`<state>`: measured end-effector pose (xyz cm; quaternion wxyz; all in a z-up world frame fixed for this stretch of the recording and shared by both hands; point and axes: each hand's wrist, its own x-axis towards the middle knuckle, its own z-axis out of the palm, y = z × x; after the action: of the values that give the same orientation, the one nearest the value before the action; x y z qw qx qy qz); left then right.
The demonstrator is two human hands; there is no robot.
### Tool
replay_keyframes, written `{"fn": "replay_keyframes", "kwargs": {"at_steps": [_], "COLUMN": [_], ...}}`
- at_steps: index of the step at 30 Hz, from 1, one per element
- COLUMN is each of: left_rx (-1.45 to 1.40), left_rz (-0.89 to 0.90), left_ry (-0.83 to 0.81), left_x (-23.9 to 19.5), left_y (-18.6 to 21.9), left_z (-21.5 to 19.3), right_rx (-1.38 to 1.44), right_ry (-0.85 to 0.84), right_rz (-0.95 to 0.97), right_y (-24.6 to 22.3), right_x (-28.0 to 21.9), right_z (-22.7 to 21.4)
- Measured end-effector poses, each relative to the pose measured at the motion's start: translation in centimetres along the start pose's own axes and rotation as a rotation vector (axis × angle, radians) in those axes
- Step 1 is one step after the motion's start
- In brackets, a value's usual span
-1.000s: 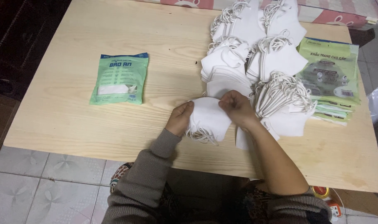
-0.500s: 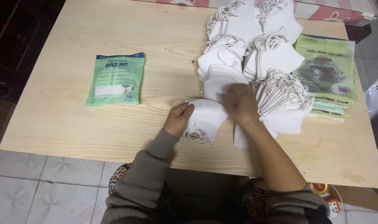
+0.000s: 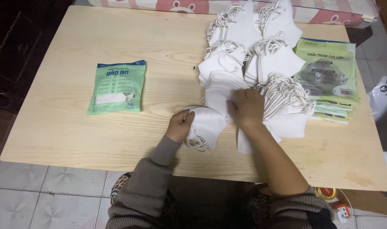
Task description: Sort and unfold face masks from a pile into organized stacks
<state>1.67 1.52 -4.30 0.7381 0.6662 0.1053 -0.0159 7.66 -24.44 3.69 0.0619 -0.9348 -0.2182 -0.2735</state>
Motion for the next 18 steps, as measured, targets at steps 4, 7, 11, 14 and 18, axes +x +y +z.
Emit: {"fn": "replay_keyframes", "kwargs": {"at_steps": [4, 7, 11, 14, 18], "left_rx": [0.002, 0.013, 0.076, 0.131, 0.240], "left_rz": [-0.012, -0.029, -0.030, -0.029, 0.038], "left_ry": [0.023, 0.022, 0.031, 0.025, 0.030], "left_x": [0.7, 0.6, -0.8, -1.0, -1.5], "left_y": [-1.3, -0.9, 0.2, 1.1, 1.8], "left_z": [-0.1, -0.1, 0.0, 0.1, 0.2], "right_rx": [-0.010, -0.065, -0.039, 0.046, 0.099], "right_ry": [-0.030, -0.032, 0.038, 0.015, 0.033], "right_rz": [-0.021, -0.035, -0.058, 0.003, 0.000], "right_y": [0.7, 0.4, 0.4, 0.2, -0.1], "right_x": [-0.6, -0.6, -0.4, -0.3, 0.1], "right_z": [1.9, 1.6, 1.2, 0.8, 0.0]}}
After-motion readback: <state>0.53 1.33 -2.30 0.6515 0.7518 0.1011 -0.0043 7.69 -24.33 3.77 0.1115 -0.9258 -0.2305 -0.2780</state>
